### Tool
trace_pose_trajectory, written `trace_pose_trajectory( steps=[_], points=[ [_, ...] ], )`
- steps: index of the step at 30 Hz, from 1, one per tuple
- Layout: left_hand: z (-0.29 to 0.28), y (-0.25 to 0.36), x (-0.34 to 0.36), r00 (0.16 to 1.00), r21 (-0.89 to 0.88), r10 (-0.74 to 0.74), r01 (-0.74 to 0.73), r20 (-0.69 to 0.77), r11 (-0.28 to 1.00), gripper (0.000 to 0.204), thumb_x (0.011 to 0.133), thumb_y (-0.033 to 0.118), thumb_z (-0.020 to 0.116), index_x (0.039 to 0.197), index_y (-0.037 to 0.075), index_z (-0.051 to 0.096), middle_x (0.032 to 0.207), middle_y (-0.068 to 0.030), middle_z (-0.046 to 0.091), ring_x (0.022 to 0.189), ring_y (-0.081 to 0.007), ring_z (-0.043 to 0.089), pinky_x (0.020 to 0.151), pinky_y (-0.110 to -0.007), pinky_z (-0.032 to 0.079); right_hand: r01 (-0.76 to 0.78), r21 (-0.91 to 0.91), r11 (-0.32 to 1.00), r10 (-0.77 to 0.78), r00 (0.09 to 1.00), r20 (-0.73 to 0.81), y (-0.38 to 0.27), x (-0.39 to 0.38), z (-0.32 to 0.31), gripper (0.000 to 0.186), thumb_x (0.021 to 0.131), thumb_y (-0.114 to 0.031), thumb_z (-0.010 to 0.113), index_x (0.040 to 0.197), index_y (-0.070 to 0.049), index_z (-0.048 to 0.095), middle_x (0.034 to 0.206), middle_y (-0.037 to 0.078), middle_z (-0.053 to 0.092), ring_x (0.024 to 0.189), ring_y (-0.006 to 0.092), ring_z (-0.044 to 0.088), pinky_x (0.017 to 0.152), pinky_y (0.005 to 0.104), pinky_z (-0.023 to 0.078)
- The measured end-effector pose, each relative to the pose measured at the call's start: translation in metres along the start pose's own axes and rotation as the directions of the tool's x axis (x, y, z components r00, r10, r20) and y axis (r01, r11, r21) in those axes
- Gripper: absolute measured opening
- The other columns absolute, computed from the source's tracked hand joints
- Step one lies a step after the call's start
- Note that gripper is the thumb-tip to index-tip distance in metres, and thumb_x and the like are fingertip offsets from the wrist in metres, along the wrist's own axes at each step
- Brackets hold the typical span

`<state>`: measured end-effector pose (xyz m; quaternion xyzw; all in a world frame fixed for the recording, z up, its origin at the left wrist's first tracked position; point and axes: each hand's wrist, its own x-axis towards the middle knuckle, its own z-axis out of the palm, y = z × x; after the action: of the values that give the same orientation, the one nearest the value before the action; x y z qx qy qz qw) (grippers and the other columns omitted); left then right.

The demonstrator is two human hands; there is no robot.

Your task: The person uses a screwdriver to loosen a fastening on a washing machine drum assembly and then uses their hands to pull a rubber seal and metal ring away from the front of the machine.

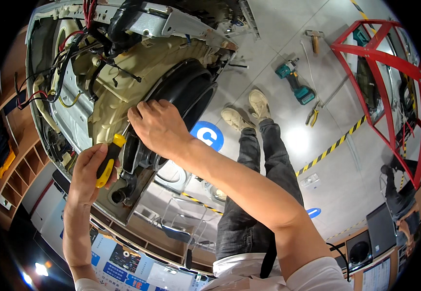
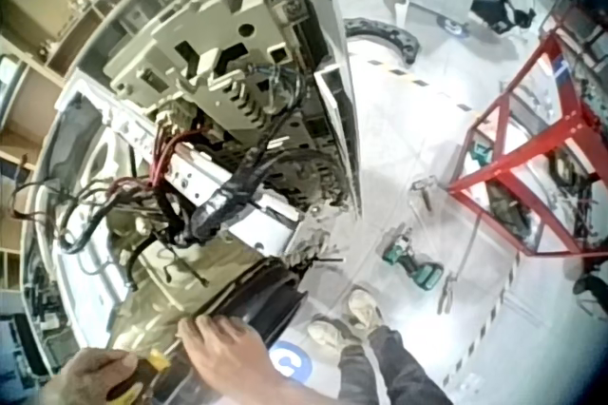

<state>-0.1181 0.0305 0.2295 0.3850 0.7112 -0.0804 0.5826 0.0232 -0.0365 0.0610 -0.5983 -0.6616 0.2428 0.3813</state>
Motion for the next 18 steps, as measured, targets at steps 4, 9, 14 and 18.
trace_pose_trajectory(
  steps=[4, 9, 14, 18],
  points=[
    [-0.0058, 0.0064, -0.0018, 0.992, -0.196, -0.107, 0.120, 0.072, 0.973, 0.043, 0.108, 0.031, 0.046, 0.116, -0.009, 0.062, 0.081, -0.0116, 0.066, 0.057, -0.0150, 0.061, 0.042, -0.024, 0.044, 0.002, 0.005, 1.000, -0.002, 1.000, -0.010, -0.0012, -0.0015, -0.0007, 0.031, 0.079, -0.013, 0.066, 0.108, -0.003, 0.067, 0.098, 0.013, 0.068, 0.084, 0.0231, 0.067, 0.070, 0.0347, 0.053],
    [-0.0061, 0.0037, 0.0002, 0.990, -0.247, -0.087, 0.111, 0.106, 0.963, 0.046, 0.108, 0.032, 0.048, 0.118, -0.012, 0.060, 0.082, -0.0122, 0.065, 0.056, -0.0154, 0.061, 0.041, -0.024, 0.043, 0.000, 0.008, 1.000, 0.000, 1.000, -0.009, 0.0013, -0.0039, 0.0008, 0.035, 0.080, -0.013, 0.066, 0.113, -0.002, 0.067, 0.102, 0.014, 0.068, 0.087, 0.0244, 0.067, 0.071, 0.0351, 0.054],
    [-0.0057, 0.0014, 0.0021, 0.990, -0.256, -0.091, 0.116, 0.108, 0.960, 0.047, 0.107, 0.033, 0.048, 0.119, -0.012, 0.060, 0.082, -0.0123, 0.065, 0.056, -0.0155, 0.061, 0.041, -0.024, 0.043, -0.005, 0.025, 1.000, 0.005, 1.000, -0.002, 0.0021, -0.0035, -0.0006, 0.034, 0.079, -0.012, 0.066, 0.112, -0.002, 0.067, 0.102, 0.014, 0.068, 0.087, 0.0246, 0.067, 0.073, 0.0356, 0.054],
    [-0.0059, 0.0016, 0.0037, 0.990, -0.241, -0.087, 0.112, 0.112, 0.964, 0.049, 0.108, 0.034, 0.046, 0.119, -0.012, 0.060, 0.082, -0.0122, 0.065, 0.056, -0.0155, 0.061, 0.041, -0.025, 0.043, -0.012, 0.042, 0.999, 0.012, 1.000, -0.006, 0.0032, -0.0036, 0.0012, 0.034, 0.079, -0.012, 0.067, 0.111, -0.002, 0.067, 0.102, 0.014, 0.068, 0.087, 0.0248, 0.067, 0.072, 0.0358, 0.054]
  ],
)
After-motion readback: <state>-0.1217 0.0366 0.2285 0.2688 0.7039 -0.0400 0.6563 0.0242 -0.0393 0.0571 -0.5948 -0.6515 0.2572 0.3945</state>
